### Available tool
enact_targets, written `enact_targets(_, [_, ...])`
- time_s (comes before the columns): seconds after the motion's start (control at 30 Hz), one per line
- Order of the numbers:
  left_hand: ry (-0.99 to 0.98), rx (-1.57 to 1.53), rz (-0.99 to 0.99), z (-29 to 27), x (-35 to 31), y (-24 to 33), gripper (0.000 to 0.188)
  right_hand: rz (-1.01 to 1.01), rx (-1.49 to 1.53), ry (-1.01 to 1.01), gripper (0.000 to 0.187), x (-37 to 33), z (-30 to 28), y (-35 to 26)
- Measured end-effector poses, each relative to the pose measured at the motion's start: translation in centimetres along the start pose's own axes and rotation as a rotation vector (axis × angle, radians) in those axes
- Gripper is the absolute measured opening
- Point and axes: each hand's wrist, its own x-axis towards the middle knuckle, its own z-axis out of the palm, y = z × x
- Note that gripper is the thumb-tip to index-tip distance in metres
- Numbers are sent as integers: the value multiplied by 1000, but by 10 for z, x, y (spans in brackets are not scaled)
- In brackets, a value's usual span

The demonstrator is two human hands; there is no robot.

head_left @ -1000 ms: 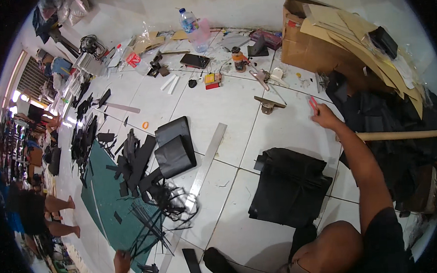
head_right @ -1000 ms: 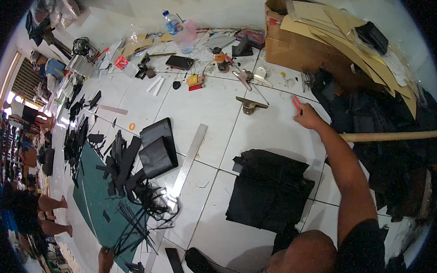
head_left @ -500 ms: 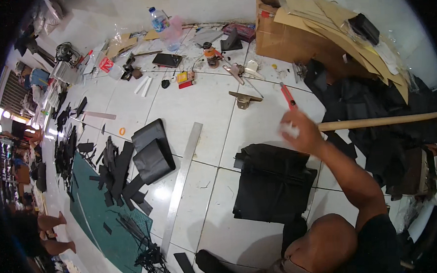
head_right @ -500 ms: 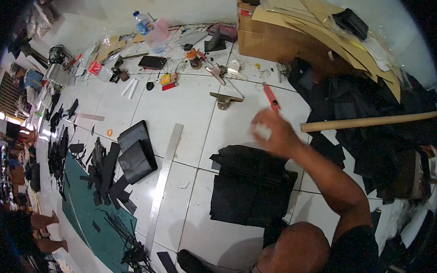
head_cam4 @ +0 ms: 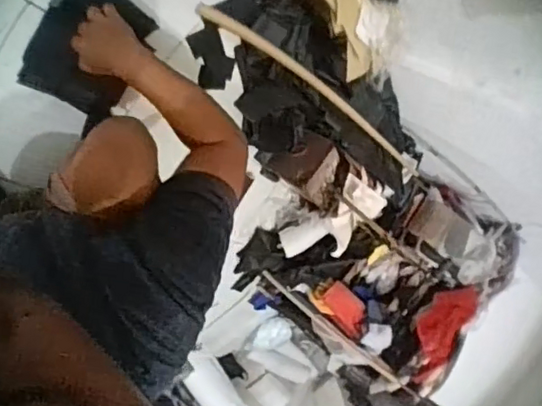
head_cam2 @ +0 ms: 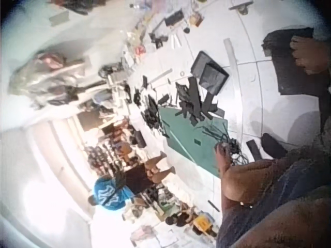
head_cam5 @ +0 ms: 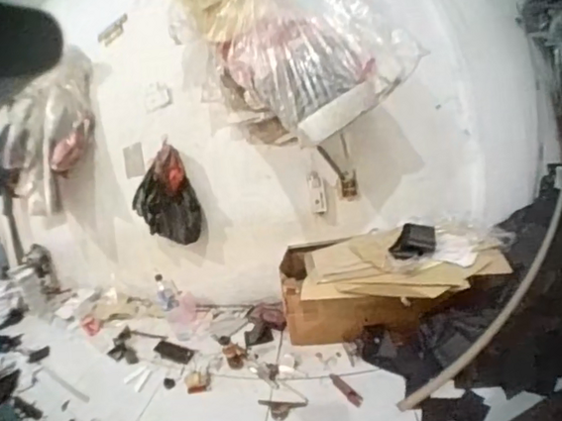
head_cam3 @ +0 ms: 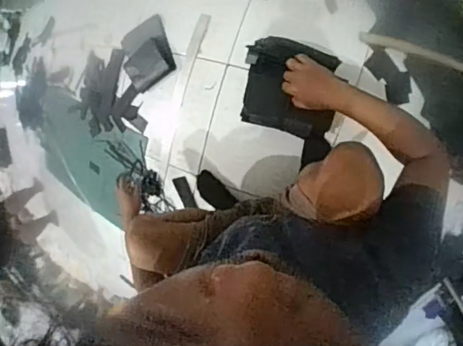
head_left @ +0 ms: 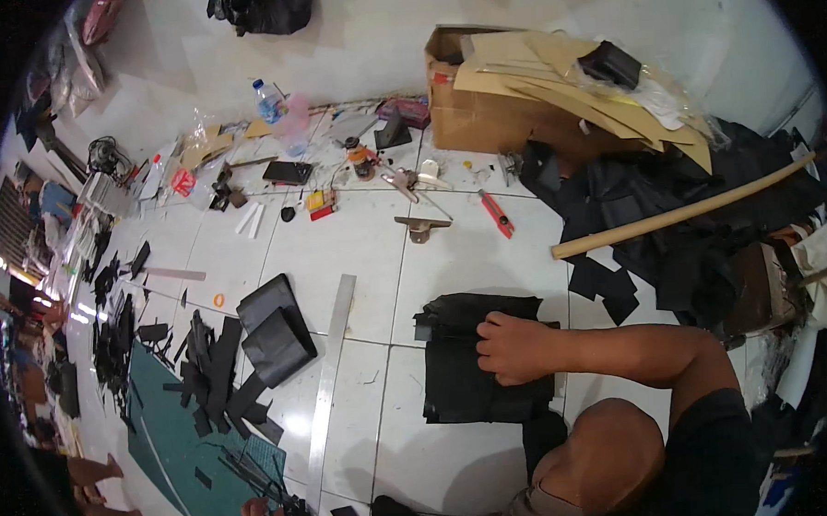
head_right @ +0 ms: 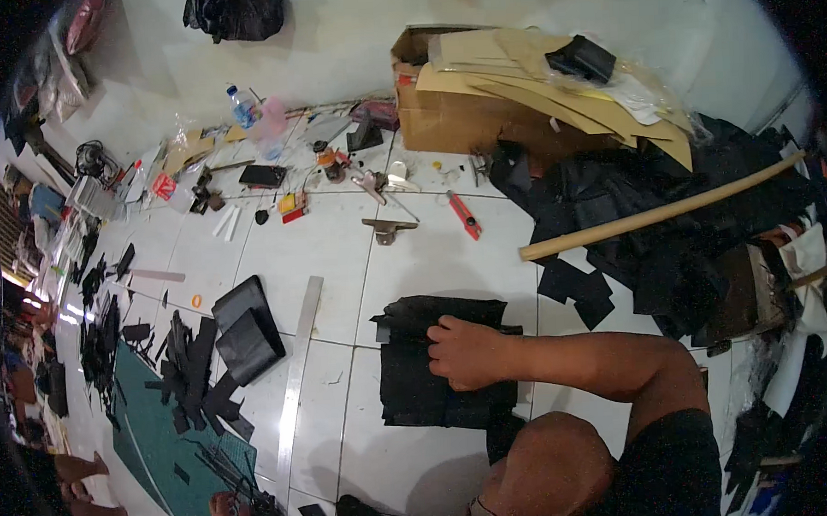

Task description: The person is assembling or organizing black textile/leather components, likely for bags or accessories, using various materials on the floor.

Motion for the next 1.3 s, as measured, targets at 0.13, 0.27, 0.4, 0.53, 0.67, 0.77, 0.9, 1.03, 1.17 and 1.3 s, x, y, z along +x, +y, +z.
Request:
enact_targets(0.13, [-52, 85, 187, -5, 7, 53, 44, -1, -2, 45, 23, -4, -1, 3])
enact_targets(0.27, [-221, 174, 45, 5, -11, 46, 41, 57, 11, 18, 25, -7, -2, -2])
enact_targets(0.4, [-33, -85, 26, 23, -47, 34, 30, 80, 74, 14, 28, -5, -7, -1])
enact_targets(0.53, [-158, -51, 13, 20, -44, 26, 30, 148, 167, -3, 28, -5, -7, 0])
enact_targets(0.67, [-585, -534, -144, -12, 12, 97, 33, 133, 237, -7, 30, -4, 2, 9])
enact_targets(0.77, [-773, -184, 178, -17, 40, 153, 46, 176, 691, -4, 52, 5, -16, 23])
enact_targets(0.9, [-1407, 289, 58, 32, 73, 257, 87, 471, 985, 269, 74, -4, -2, 60])
enact_targets(1.03, [-1640, 198, 77, 146, 64, 278, 102, 762, 1010, -48, 96, -27, 72, 95])
enact_targets(1.17, [-1449, -657, -113, 212, 16, 268, 101, 765, 1123, -152, 110, -22, 66, 86])
enact_targets(1.3, [-1089, -1321, -166, 251, -5, 294, 88, 686, 1122, -166, 106, -21, 59, 105])
